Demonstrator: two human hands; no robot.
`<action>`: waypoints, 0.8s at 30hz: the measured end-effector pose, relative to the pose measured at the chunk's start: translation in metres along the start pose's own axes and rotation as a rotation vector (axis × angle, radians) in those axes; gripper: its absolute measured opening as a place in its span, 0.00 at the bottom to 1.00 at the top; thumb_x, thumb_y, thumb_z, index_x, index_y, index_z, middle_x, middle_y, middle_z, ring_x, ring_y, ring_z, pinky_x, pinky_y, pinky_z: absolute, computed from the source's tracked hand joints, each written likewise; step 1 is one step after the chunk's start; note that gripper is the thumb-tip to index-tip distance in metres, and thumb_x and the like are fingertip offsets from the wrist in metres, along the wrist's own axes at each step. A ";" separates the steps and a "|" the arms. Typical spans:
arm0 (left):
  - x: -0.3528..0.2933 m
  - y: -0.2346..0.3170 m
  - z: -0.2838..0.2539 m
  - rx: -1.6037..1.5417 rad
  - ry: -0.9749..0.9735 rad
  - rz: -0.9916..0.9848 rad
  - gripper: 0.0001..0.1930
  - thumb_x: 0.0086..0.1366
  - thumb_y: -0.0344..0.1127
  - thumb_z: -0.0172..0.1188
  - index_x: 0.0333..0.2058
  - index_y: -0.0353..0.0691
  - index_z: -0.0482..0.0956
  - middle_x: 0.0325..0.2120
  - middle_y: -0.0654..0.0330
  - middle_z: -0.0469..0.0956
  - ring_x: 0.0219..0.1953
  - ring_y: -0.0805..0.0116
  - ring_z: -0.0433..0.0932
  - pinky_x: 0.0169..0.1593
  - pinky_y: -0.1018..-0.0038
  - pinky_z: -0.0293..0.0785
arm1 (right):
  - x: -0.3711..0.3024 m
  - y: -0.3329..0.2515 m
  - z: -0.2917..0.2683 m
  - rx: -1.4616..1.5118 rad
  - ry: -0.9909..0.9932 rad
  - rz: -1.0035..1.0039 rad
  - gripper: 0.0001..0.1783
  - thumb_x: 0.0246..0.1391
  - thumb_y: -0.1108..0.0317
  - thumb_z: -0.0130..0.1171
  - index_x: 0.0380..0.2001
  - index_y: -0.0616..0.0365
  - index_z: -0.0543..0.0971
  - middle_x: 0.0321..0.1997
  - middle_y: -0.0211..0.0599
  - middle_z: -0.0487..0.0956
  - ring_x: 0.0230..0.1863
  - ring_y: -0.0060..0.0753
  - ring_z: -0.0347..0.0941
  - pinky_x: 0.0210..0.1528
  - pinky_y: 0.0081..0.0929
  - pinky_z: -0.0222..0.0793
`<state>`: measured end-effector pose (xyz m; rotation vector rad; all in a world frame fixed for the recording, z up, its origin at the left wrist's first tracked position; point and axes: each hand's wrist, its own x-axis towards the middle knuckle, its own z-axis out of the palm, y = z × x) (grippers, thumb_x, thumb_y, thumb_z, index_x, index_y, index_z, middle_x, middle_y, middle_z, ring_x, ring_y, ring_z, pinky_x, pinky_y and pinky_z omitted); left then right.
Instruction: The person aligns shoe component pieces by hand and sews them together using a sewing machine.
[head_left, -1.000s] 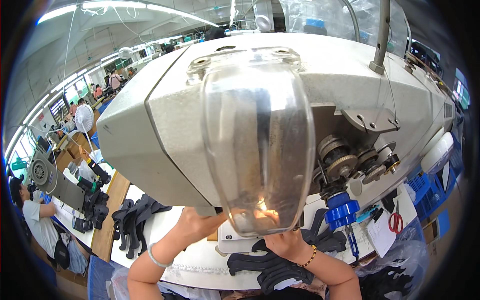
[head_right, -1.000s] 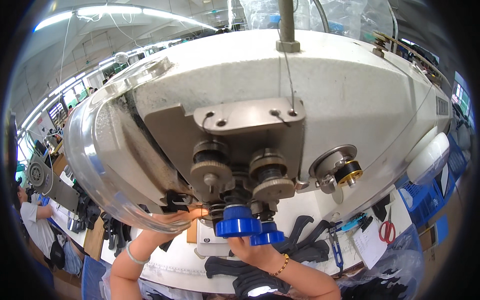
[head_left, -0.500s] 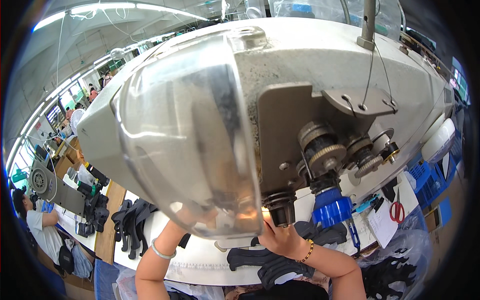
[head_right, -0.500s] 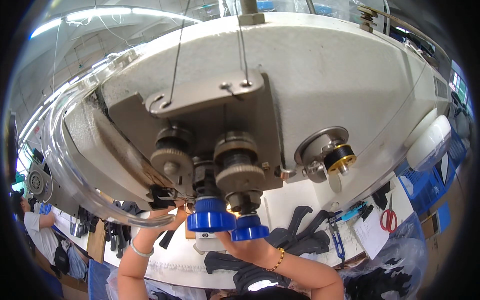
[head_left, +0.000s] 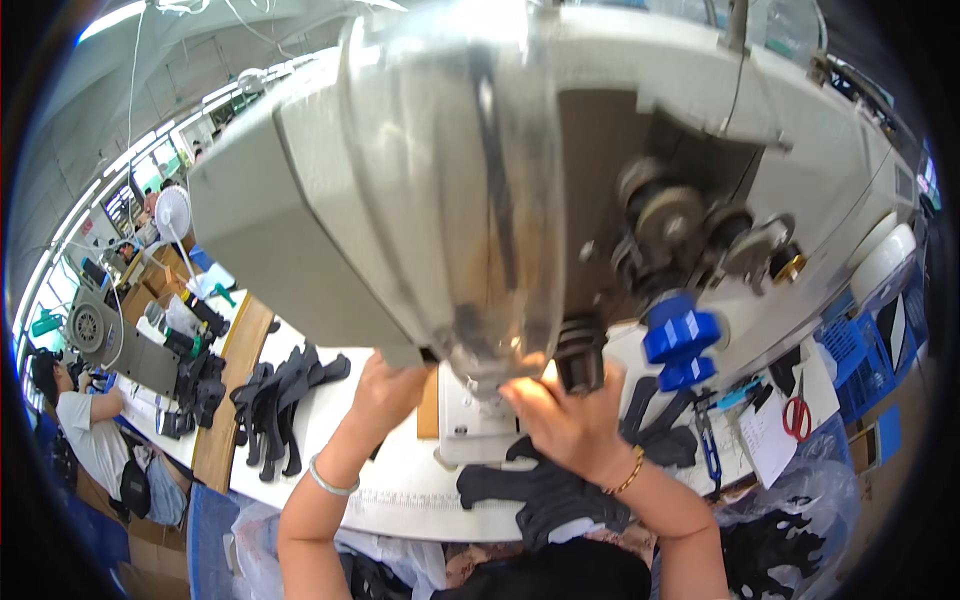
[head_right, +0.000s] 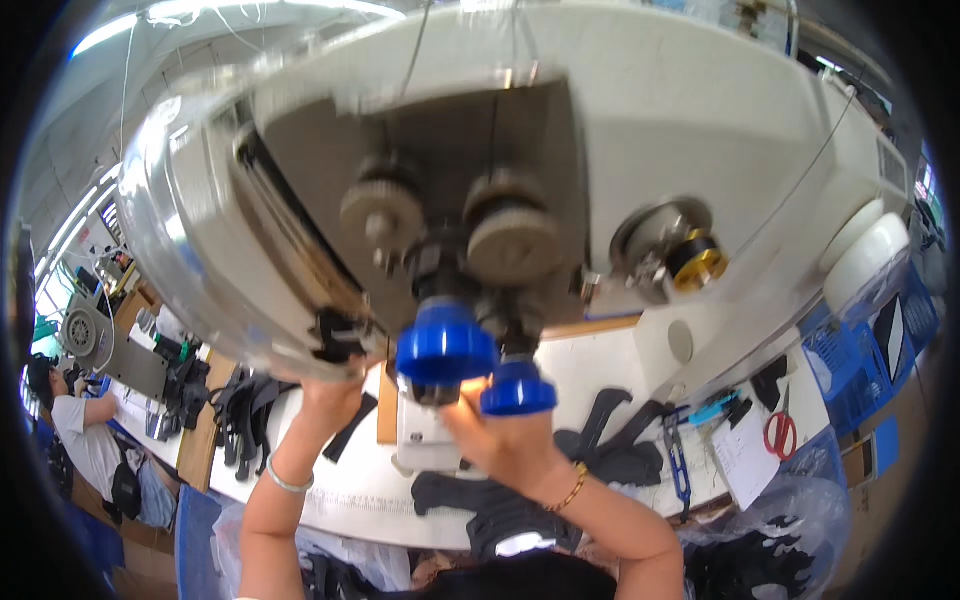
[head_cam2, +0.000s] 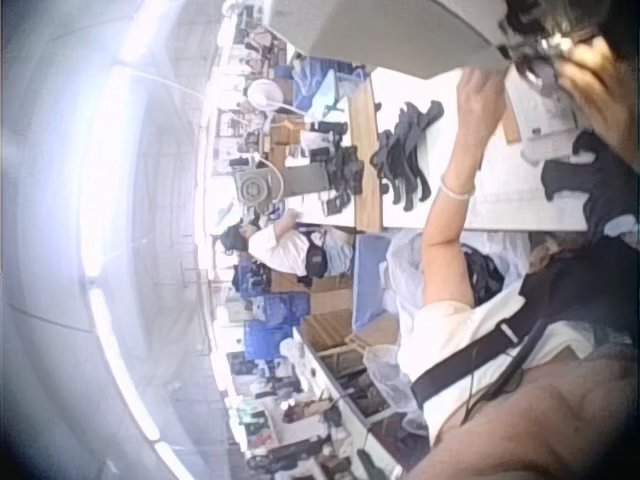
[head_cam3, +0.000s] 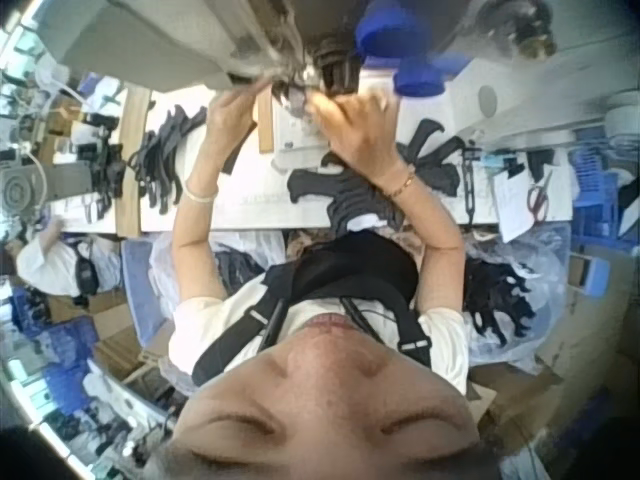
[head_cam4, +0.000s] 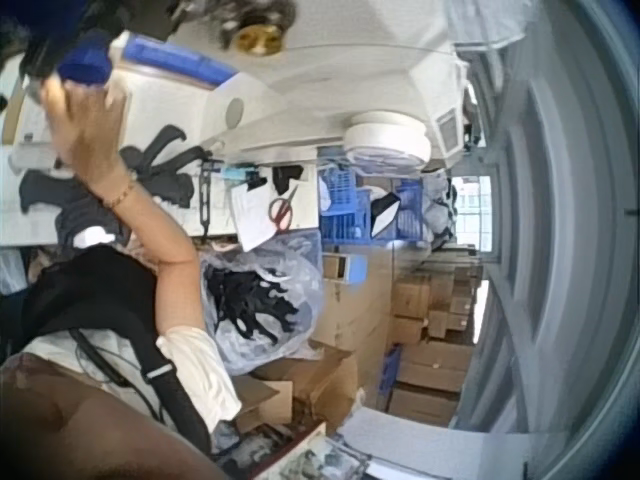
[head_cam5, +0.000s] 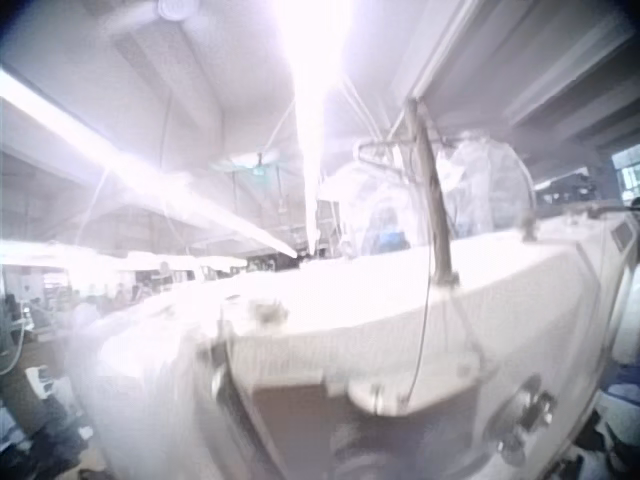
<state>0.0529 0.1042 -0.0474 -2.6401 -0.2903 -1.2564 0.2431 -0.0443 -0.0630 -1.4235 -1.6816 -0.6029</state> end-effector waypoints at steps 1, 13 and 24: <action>-0.007 -0.003 -0.007 0.057 0.037 -0.007 0.12 0.42 0.17 0.60 0.29 0.33 0.80 0.32 0.52 0.79 0.35 0.54 0.77 0.36 0.66 0.74 | 0.009 0.004 -0.006 0.018 0.006 0.014 0.07 0.43 0.63 0.66 0.28 0.47 0.81 0.31 0.28 0.77 0.36 0.36 0.70 0.44 0.38 0.57; -0.202 -0.098 -0.110 0.587 -0.229 -0.842 0.16 0.56 0.24 0.51 0.44 0.35 0.78 0.46 0.52 0.76 0.57 0.56 0.68 0.66 0.51 0.46 | -0.043 0.033 -0.076 0.401 -0.884 0.009 0.23 0.42 0.76 0.53 0.46 0.61 0.74 0.56 0.46 0.68 0.56 0.44 0.65 0.55 0.34 0.63; -0.142 0.001 -0.011 -0.105 -0.288 -0.947 0.10 0.54 0.31 0.64 0.35 0.35 0.80 0.31 0.55 0.74 0.34 0.65 0.75 0.36 0.73 0.73 | -0.064 -0.008 -0.057 0.288 -1.067 -0.155 0.32 0.46 0.47 0.62 0.51 0.55 0.73 0.56 0.50 0.69 0.60 0.50 0.62 0.55 0.41 0.62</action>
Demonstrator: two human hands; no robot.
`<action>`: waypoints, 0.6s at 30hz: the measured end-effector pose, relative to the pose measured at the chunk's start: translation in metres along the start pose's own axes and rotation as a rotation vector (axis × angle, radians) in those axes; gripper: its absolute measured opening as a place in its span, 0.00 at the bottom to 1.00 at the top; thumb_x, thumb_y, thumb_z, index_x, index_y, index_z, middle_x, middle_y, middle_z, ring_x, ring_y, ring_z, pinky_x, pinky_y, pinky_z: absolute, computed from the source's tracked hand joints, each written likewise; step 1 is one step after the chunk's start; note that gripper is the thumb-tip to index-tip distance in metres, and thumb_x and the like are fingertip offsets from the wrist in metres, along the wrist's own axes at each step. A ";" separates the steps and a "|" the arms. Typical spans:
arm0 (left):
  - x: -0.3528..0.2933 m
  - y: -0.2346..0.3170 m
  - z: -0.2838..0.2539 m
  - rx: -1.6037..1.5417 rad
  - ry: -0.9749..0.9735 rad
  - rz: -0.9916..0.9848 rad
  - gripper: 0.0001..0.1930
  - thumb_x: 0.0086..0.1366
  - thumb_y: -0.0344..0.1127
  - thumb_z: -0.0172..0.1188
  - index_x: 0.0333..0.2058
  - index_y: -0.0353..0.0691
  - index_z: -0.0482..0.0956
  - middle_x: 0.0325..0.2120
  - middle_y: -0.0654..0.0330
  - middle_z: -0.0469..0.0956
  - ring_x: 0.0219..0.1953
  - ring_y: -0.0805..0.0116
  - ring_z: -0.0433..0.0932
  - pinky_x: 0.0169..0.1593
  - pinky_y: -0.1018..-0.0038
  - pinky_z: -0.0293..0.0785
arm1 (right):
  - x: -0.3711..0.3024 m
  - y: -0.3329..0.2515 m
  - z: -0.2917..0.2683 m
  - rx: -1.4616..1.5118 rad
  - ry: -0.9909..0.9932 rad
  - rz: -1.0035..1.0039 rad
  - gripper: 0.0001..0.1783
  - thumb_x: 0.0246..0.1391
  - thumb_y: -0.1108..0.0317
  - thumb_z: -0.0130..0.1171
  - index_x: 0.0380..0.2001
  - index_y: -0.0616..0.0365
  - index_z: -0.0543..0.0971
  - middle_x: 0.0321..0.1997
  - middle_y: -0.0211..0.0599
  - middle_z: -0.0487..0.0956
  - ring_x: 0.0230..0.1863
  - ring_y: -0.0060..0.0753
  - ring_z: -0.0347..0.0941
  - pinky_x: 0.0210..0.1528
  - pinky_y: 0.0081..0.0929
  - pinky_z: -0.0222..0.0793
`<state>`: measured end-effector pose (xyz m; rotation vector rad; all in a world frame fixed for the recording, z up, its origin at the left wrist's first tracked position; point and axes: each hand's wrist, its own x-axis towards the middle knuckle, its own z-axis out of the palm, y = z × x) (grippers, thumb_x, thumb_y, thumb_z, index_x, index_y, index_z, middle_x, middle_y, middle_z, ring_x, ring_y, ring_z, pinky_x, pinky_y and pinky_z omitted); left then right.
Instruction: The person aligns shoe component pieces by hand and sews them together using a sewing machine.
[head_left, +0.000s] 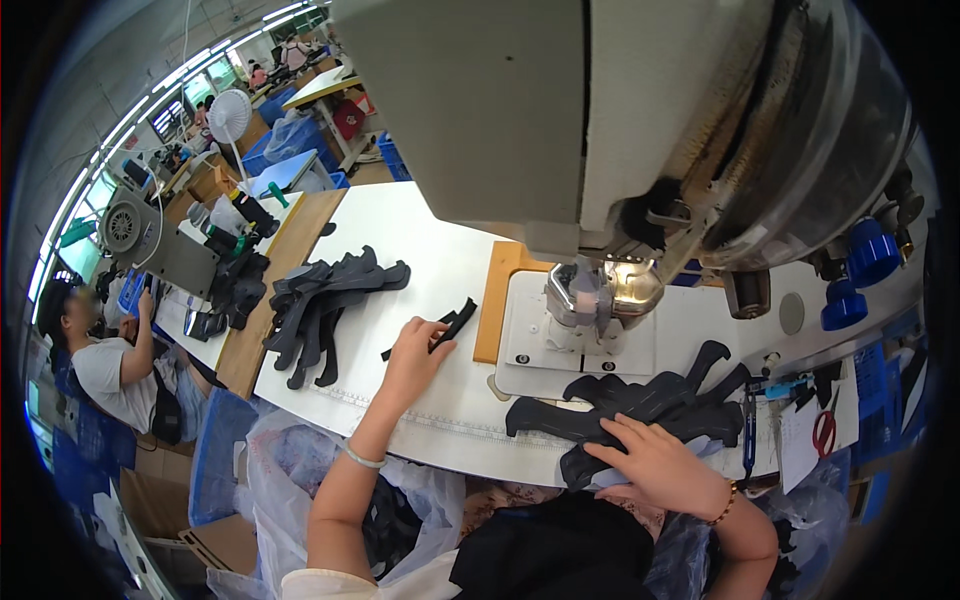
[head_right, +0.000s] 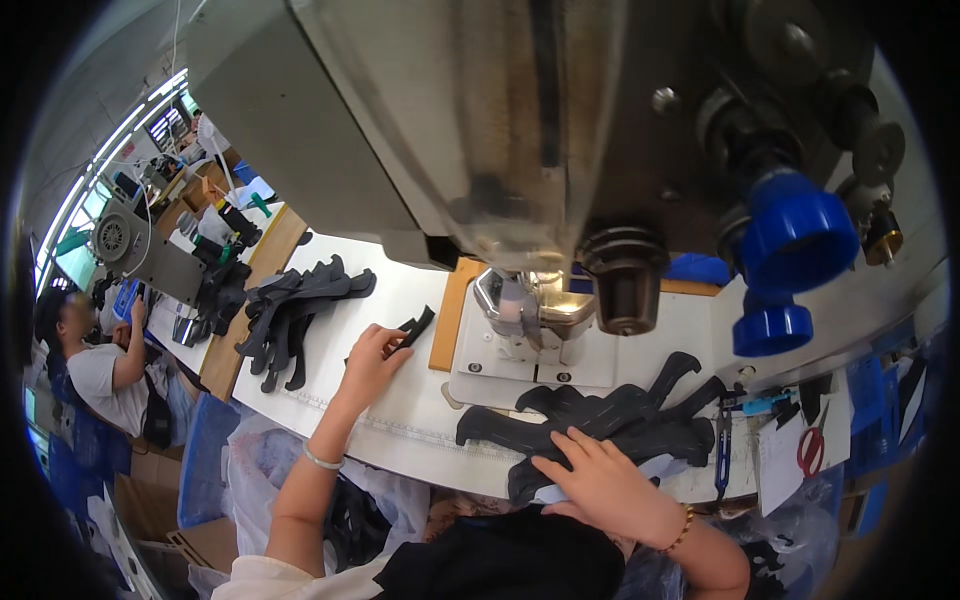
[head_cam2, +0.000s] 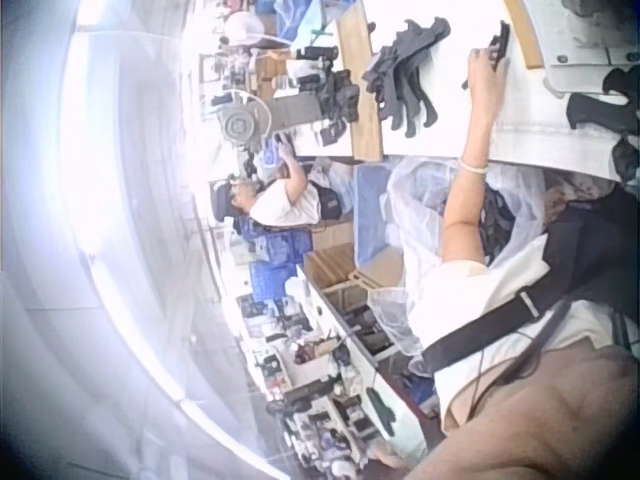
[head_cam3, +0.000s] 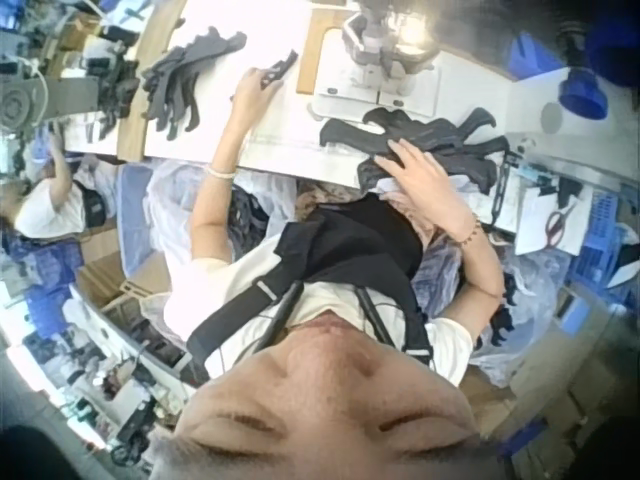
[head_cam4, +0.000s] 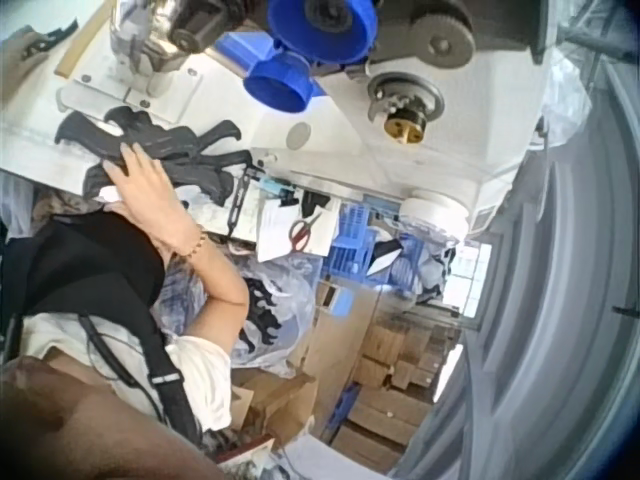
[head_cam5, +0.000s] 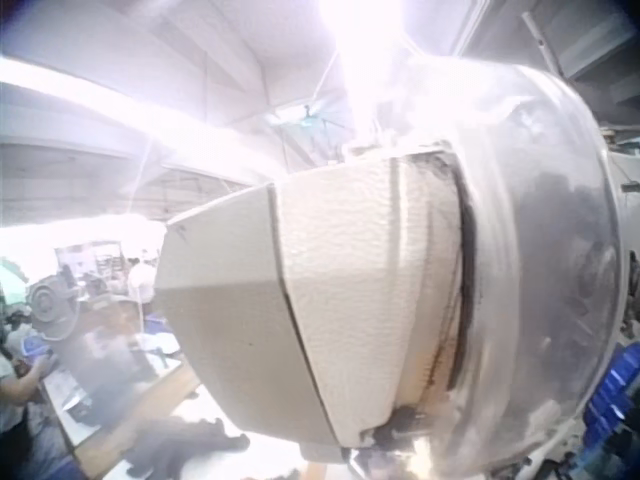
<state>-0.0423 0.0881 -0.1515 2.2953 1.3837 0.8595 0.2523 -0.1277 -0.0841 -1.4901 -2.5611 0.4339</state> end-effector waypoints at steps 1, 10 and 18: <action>0.000 -0.002 0.000 0.001 -0.015 -0.027 0.10 0.54 0.31 0.65 0.35 0.35 0.80 0.29 0.56 0.74 0.32 0.65 0.75 0.35 0.73 0.73 | 0.000 0.005 -0.002 0.160 0.029 -0.008 0.30 0.48 0.48 0.61 0.51 0.54 0.73 0.56 0.51 0.69 0.60 0.52 0.62 0.56 0.41 0.63; 0.005 0.019 0.007 0.015 0.003 -0.068 0.06 0.57 0.33 0.62 0.29 0.36 0.79 0.27 0.57 0.76 0.26 0.62 0.76 0.32 0.71 0.72 | 0.004 -0.009 -0.022 -0.112 0.477 0.078 0.21 0.39 0.77 0.55 0.41 0.55 0.79 0.43 0.36 0.76 0.46 0.37 0.73 0.42 0.32 0.68; 0.040 0.038 -0.033 -0.333 0.297 -0.120 0.04 0.67 0.28 0.47 0.36 0.32 0.66 0.25 0.50 0.75 0.23 0.65 0.77 0.28 0.73 0.73 | 0.038 -0.003 -0.059 -0.471 0.865 -0.059 0.20 0.40 0.74 0.55 0.41 0.54 0.81 0.41 0.36 0.76 0.41 0.36 0.72 0.42 0.31 0.67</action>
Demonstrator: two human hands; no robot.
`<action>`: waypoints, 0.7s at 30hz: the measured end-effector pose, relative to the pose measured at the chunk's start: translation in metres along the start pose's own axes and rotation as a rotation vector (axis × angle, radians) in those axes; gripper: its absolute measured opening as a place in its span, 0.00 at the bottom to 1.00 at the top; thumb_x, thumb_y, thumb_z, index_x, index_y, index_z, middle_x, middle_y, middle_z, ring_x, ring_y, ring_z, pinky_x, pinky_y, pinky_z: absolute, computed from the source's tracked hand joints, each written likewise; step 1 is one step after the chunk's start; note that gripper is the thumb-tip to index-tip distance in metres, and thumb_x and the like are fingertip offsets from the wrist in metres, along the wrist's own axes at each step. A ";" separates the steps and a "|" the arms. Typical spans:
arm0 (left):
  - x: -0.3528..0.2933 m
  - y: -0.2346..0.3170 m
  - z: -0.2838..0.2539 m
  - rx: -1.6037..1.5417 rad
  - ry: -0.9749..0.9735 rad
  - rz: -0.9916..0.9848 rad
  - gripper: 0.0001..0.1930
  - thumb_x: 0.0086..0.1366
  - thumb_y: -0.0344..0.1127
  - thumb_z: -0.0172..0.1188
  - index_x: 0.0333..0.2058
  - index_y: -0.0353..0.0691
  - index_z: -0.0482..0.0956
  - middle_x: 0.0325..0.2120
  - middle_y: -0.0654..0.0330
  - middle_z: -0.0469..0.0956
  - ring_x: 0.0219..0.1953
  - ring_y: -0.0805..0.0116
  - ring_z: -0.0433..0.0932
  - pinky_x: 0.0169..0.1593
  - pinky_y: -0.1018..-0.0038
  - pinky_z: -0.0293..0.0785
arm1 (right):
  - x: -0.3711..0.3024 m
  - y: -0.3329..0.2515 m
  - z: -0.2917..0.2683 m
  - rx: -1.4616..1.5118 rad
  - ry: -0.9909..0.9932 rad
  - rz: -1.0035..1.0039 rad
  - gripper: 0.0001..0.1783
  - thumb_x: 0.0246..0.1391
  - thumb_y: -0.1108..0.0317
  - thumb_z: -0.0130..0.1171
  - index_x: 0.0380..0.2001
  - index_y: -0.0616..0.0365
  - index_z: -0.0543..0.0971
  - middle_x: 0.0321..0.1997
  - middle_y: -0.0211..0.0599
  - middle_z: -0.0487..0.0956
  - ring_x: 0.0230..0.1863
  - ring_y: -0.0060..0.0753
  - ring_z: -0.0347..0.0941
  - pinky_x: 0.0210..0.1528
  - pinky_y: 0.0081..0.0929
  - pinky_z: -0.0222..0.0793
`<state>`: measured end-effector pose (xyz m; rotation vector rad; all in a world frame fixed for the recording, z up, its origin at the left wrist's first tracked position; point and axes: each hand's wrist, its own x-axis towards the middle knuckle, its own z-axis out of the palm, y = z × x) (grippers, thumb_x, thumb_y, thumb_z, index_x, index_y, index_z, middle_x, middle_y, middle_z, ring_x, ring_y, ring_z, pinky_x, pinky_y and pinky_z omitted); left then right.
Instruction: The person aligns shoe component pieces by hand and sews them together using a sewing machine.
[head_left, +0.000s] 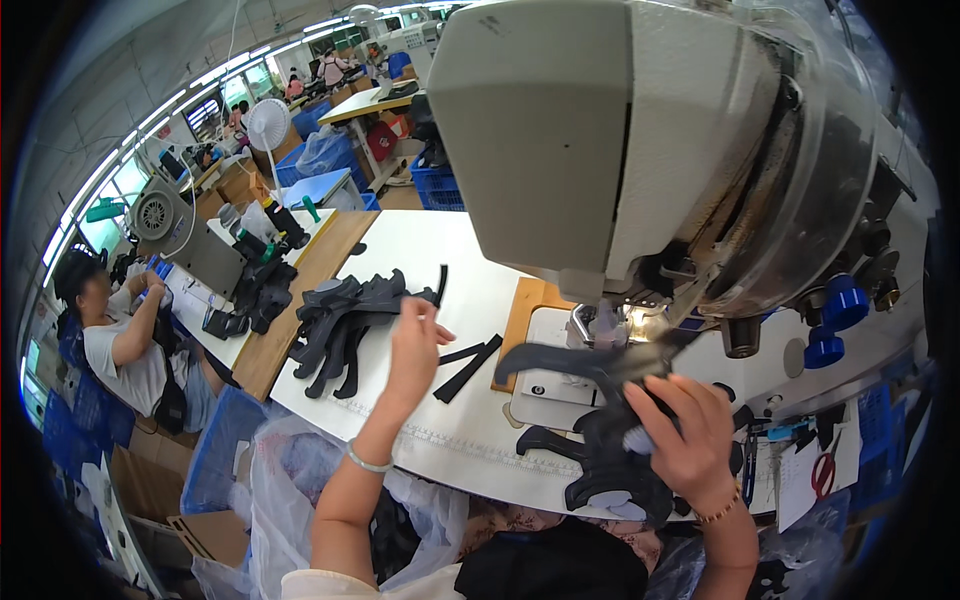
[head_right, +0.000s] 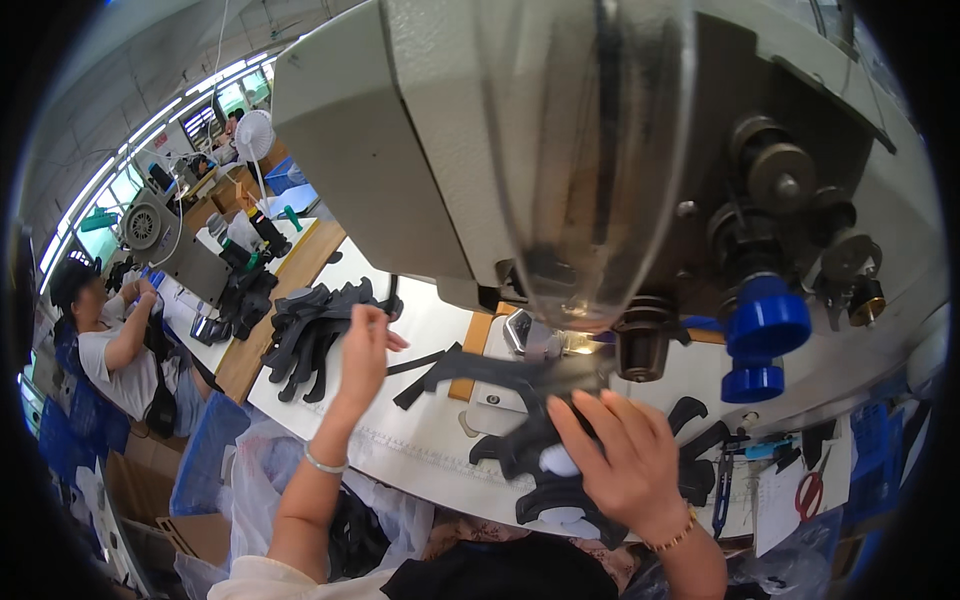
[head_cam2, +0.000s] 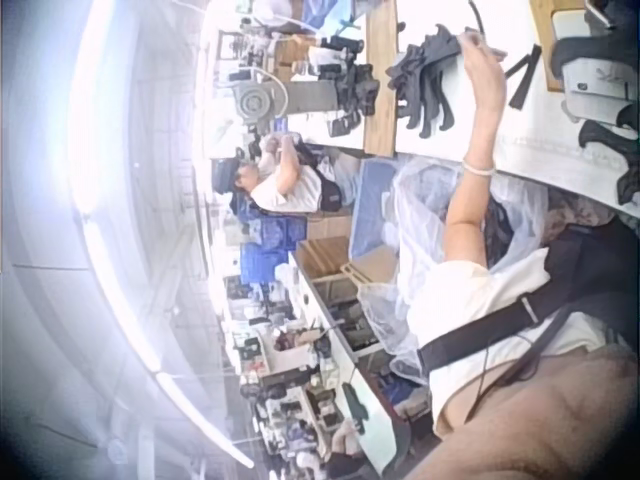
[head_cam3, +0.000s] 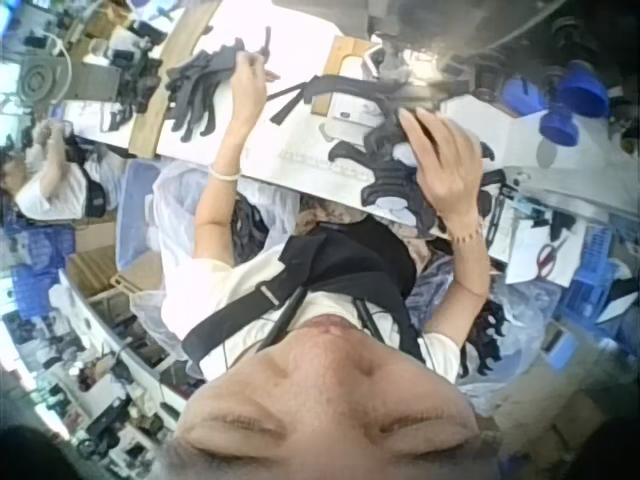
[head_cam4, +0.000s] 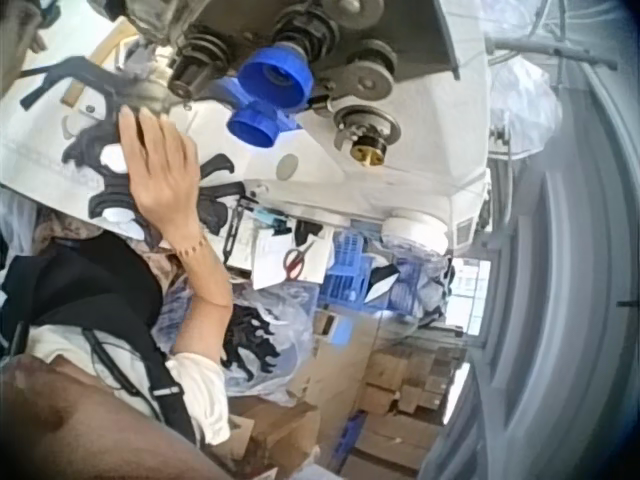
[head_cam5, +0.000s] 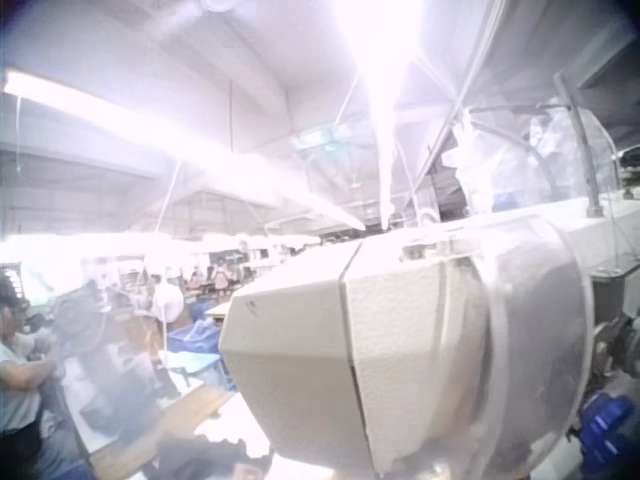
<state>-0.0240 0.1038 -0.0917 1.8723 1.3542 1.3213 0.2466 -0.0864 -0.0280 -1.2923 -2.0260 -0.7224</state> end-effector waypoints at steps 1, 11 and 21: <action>0.006 0.023 -0.010 0.031 -0.007 -0.033 0.04 0.67 0.28 0.46 0.36 0.32 0.66 0.25 0.51 0.75 0.22 0.66 0.76 0.28 0.73 0.73 | 0.006 0.003 0.007 -0.012 -0.005 -0.018 0.19 0.44 0.73 0.55 0.43 0.54 0.80 0.42 0.35 0.75 0.41 0.34 0.71 0.42 0.30 0.67; -0.040 0.154 -0.007 0.142 -0.276 0.834 0.21 0.48 0.18 0.62 0.44 0.36 0.78 0.39 0.56 0.76 0.29 0.65 0.69 0.32 0.74 0.69 | 0.002 -0.002 0.039 -0.024 0.222 -0.083 0.18 0.49 0.70 0.57 0.46 0.46 0.79 0.42 0.26 0.74 0.38 0.22 0.67 0.38 0.22 0.66; -0.022 0.149 0.014 0.266 -0.476 0.852 0.16 0.47 0.28 0.64 0.38 0.38 0.79 0.39 0.61 0.74 0.31 0.63 0.71 0.35 0.69 0.70 | -0.013 -0.002 0.064 0.061 0.220 0.039 0.17 0.47 0.71 0.61 0.43 0.47 0.79 0.46 0.36 0.71 0.45 0.32 0.69 0.47 0.27 0.64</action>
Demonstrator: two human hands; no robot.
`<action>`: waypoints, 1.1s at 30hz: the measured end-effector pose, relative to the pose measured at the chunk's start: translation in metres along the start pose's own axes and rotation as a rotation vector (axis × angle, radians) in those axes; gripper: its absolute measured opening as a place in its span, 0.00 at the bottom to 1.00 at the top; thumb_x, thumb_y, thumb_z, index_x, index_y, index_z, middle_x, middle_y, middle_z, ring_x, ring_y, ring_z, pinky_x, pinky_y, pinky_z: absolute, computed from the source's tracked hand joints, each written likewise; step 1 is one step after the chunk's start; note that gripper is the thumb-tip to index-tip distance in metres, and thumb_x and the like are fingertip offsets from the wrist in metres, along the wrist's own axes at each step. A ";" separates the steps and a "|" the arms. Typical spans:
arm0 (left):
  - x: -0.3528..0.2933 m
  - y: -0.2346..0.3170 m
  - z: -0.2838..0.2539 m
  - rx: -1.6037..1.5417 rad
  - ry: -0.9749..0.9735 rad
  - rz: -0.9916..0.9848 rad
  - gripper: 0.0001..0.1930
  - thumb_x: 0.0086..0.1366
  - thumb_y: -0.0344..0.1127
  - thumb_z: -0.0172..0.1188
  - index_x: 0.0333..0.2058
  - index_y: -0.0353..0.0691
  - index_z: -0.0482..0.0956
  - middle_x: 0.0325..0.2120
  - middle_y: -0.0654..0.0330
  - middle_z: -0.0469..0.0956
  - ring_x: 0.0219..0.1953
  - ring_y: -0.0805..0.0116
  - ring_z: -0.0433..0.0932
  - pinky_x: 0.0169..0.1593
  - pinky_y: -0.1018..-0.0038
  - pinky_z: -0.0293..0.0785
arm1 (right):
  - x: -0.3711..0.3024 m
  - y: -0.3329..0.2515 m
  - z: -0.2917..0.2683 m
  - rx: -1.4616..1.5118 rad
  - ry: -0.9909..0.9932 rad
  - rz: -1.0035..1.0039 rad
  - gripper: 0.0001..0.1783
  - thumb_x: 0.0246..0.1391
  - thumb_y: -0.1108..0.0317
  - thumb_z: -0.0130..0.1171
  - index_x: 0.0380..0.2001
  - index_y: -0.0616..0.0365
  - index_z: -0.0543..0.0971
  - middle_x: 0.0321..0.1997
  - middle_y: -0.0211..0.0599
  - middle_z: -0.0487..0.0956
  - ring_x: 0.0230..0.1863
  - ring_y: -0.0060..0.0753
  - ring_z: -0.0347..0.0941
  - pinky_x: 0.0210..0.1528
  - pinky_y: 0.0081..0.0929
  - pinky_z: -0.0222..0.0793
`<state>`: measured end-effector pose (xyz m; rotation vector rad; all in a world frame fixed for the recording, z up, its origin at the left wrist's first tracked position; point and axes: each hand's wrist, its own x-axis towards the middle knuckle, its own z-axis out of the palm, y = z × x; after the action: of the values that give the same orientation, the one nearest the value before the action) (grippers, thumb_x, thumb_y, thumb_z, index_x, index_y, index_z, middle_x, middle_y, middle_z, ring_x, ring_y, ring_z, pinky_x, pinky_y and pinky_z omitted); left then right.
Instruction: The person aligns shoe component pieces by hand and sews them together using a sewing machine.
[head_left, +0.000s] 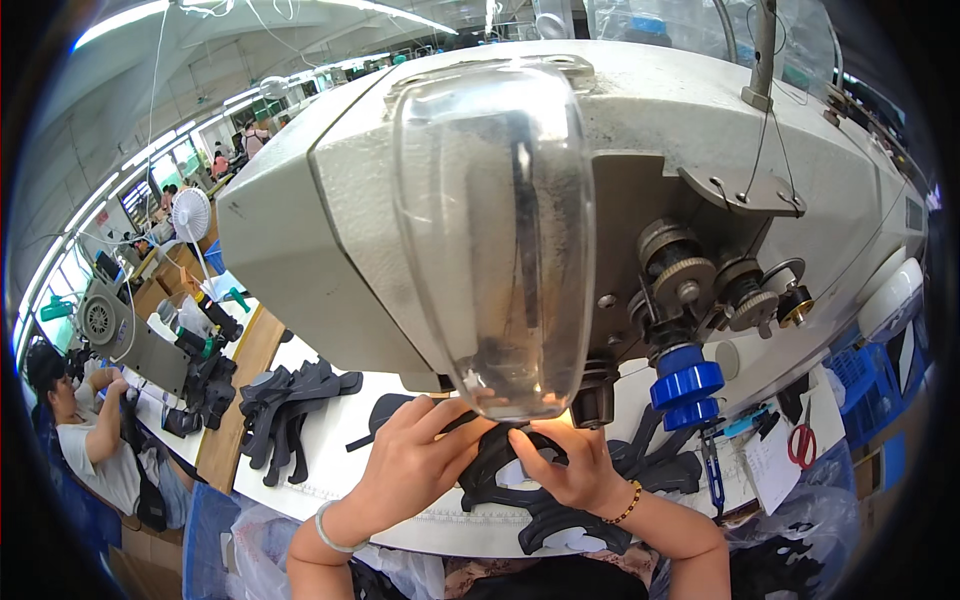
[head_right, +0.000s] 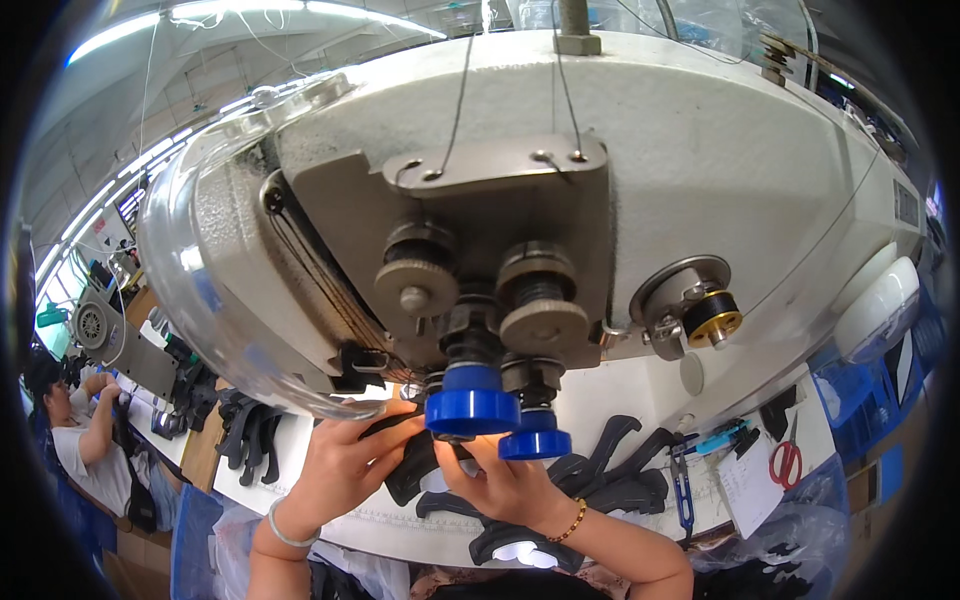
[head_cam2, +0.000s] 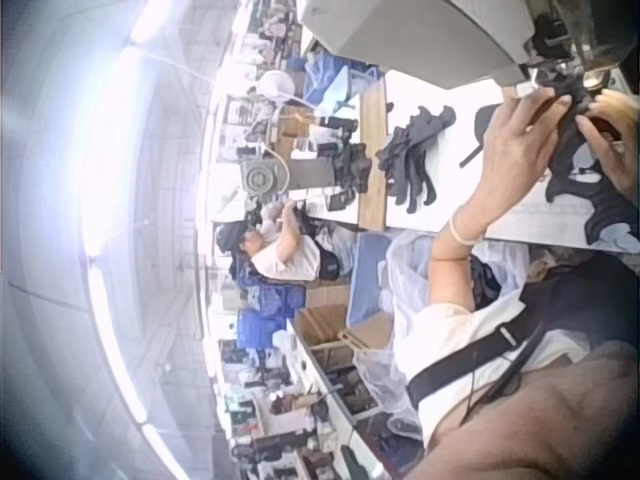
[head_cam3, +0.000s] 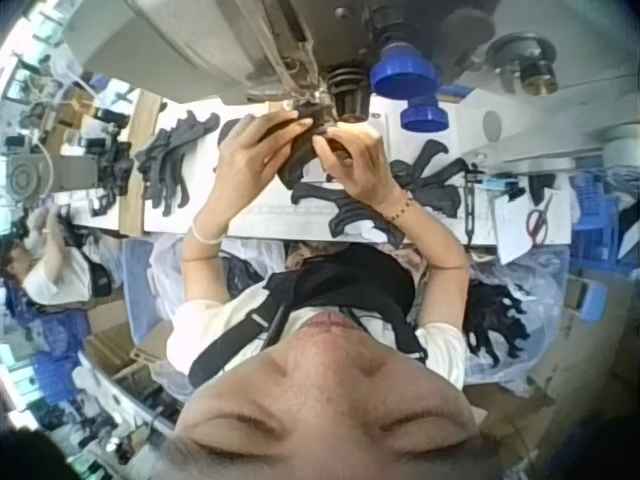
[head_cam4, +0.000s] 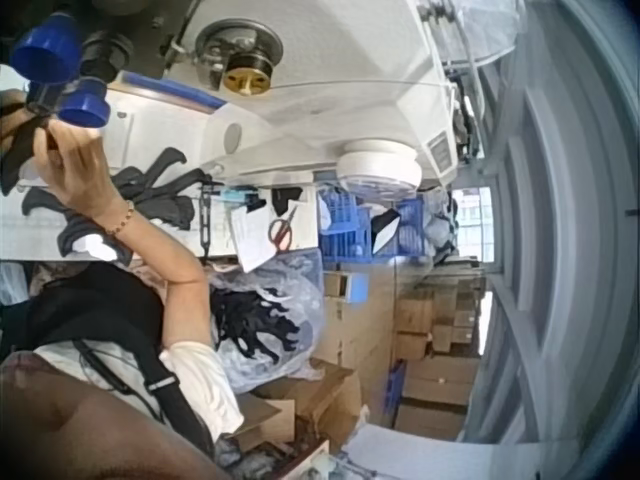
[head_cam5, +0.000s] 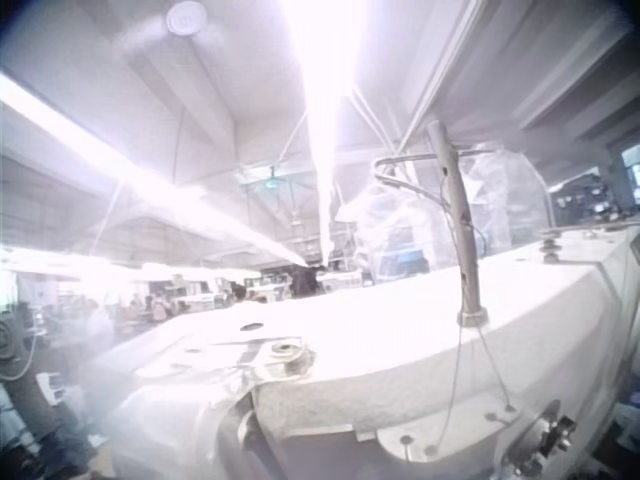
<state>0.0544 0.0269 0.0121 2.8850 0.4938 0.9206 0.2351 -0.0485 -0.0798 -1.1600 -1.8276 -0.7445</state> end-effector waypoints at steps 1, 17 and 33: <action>-0.002 -0.002 0.002 0.030 -0.001 -0.003 0.16 0.45 0.29 0.65 0.37 0.41 0.80 0.38 0.63 0.74 0.32 0.64 0.71 0.35 0.70 0.70 | 0.002 -0.002 -0.001 -0.051 0.030 0.013 0.17 0.47 0.70 0.62 0.43 0.45 0.78 0.46 0.37 0.71 0.45 0.34 0.68 0.48 0.31 0.65; 0.006 0.008 -0.003 0.257 -0.078 0.068 0.13 0.48 0.30 0.65 0.35 0.40 0.80 0.49 0.64 0.71 0.39 0.67 0.69 0.41 0.72 0.66 | 0.008 -0.005 -0.005 -0.064 0.033 0.063 0.15 0.43 0.69 0.65 0.38 0.46 0.80 0.37 0.37 0.73 0.40 0.42 0.72 0.43 0.39 0.69; 0.013 -0.013 -0.005 0.037 -0.155 0.022 0.17 0.52 0.29 0.62 0.43 0.41 0.78 0.37 0.58 0.74 0.33 0.58 0.76 0.37 0.68 0.74 | 0.022 0.002 -0.002 -0.088 -0.028 0.048 0.14 0.47 0.69 0.58 0.38 0.40 0.80 0.35 0.30 0.76 0.33 0.28 0.73 0.33 0.22 0.71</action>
<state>0.0580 0.0434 0.0217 2.9690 0.4711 0.6907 0.2320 -0.0399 -0.0593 -1.2727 -1.7994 -0.7915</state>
